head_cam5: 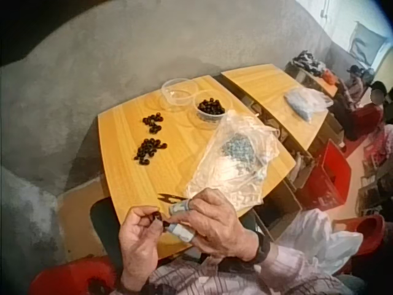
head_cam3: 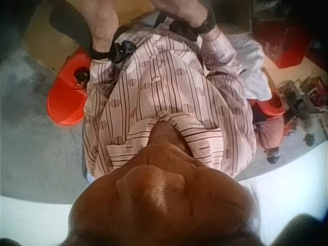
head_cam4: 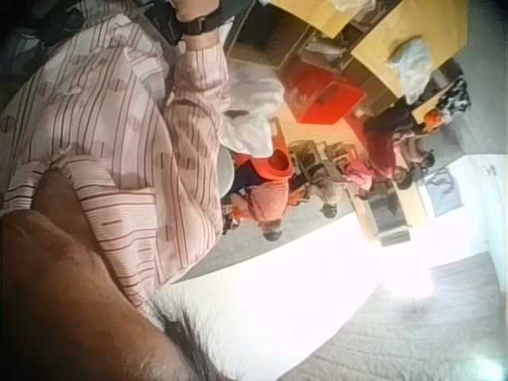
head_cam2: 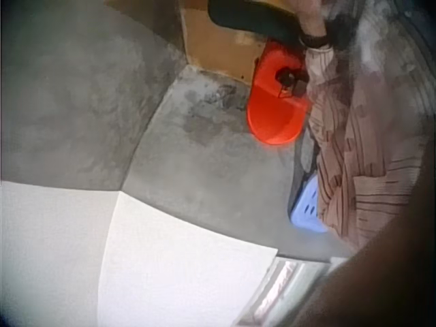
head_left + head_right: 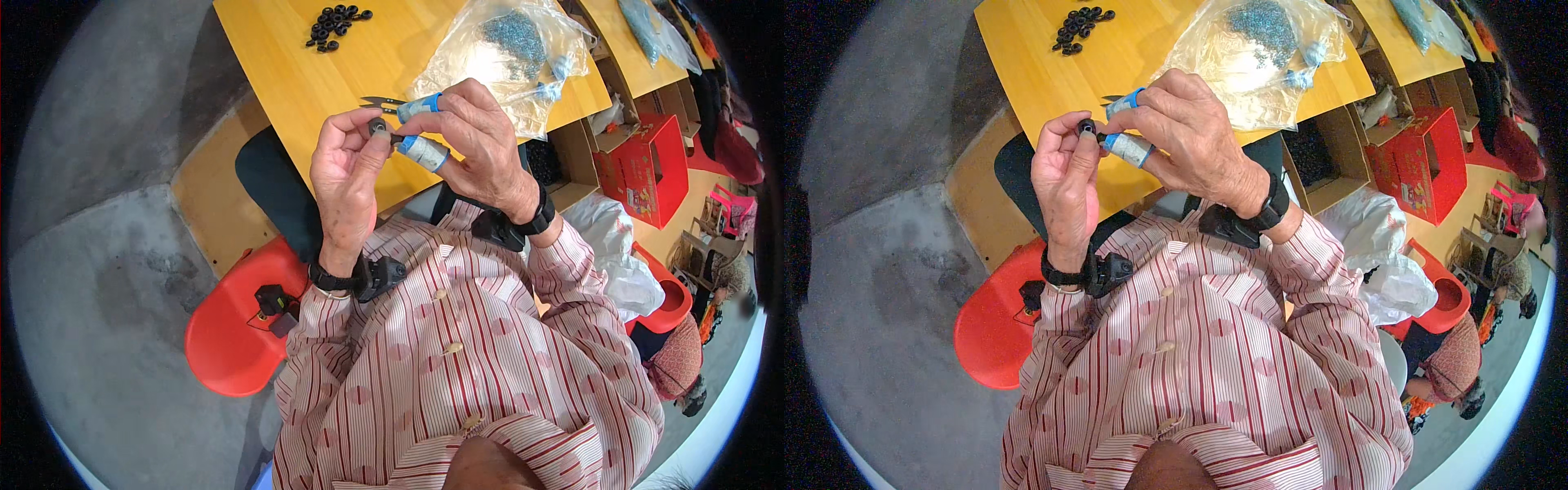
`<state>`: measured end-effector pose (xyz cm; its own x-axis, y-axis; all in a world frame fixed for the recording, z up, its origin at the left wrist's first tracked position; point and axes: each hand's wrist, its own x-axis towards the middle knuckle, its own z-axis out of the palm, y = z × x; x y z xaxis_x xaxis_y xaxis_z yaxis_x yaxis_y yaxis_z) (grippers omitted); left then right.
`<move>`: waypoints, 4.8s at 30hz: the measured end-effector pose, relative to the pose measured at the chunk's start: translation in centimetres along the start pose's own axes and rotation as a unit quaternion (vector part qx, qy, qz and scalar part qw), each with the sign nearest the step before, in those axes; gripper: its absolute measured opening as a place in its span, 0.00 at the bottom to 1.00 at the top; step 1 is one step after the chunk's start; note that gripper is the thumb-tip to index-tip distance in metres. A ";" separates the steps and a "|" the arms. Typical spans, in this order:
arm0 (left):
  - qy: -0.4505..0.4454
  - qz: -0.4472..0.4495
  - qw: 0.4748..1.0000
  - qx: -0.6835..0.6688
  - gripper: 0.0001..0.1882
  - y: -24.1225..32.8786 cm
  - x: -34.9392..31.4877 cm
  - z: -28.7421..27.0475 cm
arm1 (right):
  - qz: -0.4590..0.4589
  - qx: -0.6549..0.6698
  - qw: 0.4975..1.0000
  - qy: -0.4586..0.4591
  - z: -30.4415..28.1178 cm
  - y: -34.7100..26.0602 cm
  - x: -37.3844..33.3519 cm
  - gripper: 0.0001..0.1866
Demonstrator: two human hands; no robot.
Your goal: The person assembles small black plastic rings and turquoise blue plastic components by hand at a workbench.
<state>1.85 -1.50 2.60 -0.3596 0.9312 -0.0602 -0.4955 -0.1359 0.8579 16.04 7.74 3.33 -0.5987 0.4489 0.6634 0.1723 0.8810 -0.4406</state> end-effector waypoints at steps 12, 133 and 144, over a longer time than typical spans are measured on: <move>-0.062 -0.001 0.995 0.073 0.13 -0.2 -0.1 -0.8 | 0.063 0.058 0.995 -0.054 -2.2 0.4 0.9 0.11; -0.218 -0.025 0.954 0.205 0.42 0.0 1.8 -1.6 | 0.098 0.102 0.990 -0.028 -0.7 0.1 -2.1 0.29; -0.244 0.080 0.908 0.331 0.37 0.7 2.0 -1.7 | 0.098 0.149 0.983 -0.048 -1.4 -0.4 -1.8 0.23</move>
<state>-0.57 -0.31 2.26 0.0876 0.9784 0.1875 0.1743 -0.2004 0.9641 18.16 6.81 3.13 -0.6508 0.5771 0.4933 0.0644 0.6894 -0.7215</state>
